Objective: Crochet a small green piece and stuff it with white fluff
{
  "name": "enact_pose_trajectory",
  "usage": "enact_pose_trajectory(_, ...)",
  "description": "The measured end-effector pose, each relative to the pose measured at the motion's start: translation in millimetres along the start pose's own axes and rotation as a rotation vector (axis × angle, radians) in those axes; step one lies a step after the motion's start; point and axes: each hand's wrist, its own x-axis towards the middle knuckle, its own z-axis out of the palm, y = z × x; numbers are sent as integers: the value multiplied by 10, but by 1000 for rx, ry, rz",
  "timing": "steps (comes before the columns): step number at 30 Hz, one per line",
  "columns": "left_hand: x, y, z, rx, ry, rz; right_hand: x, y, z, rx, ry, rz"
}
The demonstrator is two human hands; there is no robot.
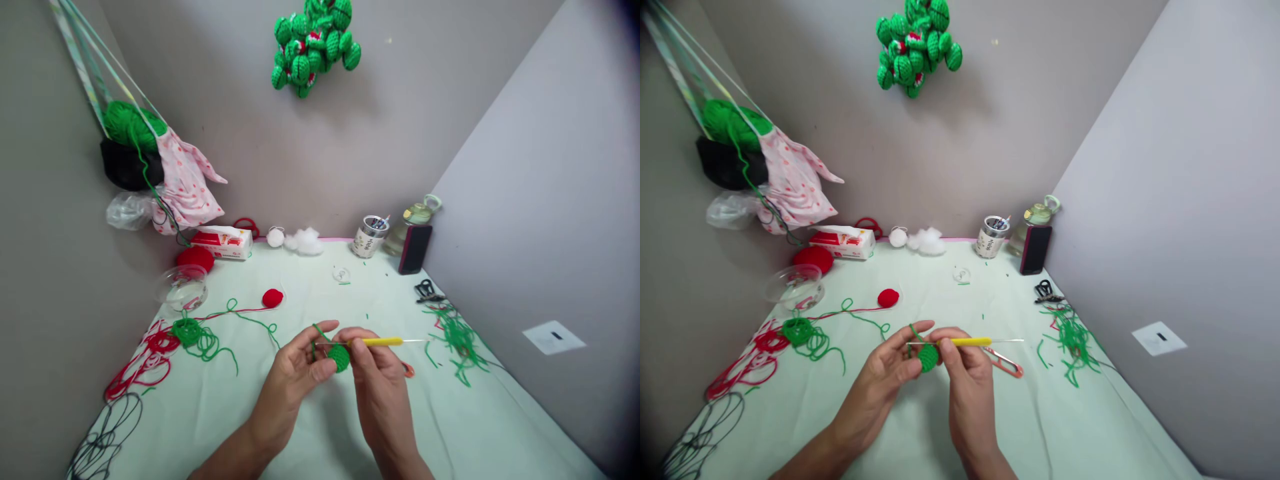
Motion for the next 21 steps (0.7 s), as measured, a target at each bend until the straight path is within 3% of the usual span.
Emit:
enact_pose_trajectory(3, 9, 16, -20, -20, 24, 14, 1, 18, 16, 22, -14, 20)
enact_pose_trajectory(9, 0, 24, -80, 23, -79, 30, -17, 5, 50, 102, -97, 65)
enact_pose_trajectory(14, 6, 47, -114, 52, -78, 27, 13, 21, -9, 105, -188, 48)
enact_pose_trajectory(21, -12, 88, -130, 102, 0, 42, 35, 29, -46, 38, -110, -14)
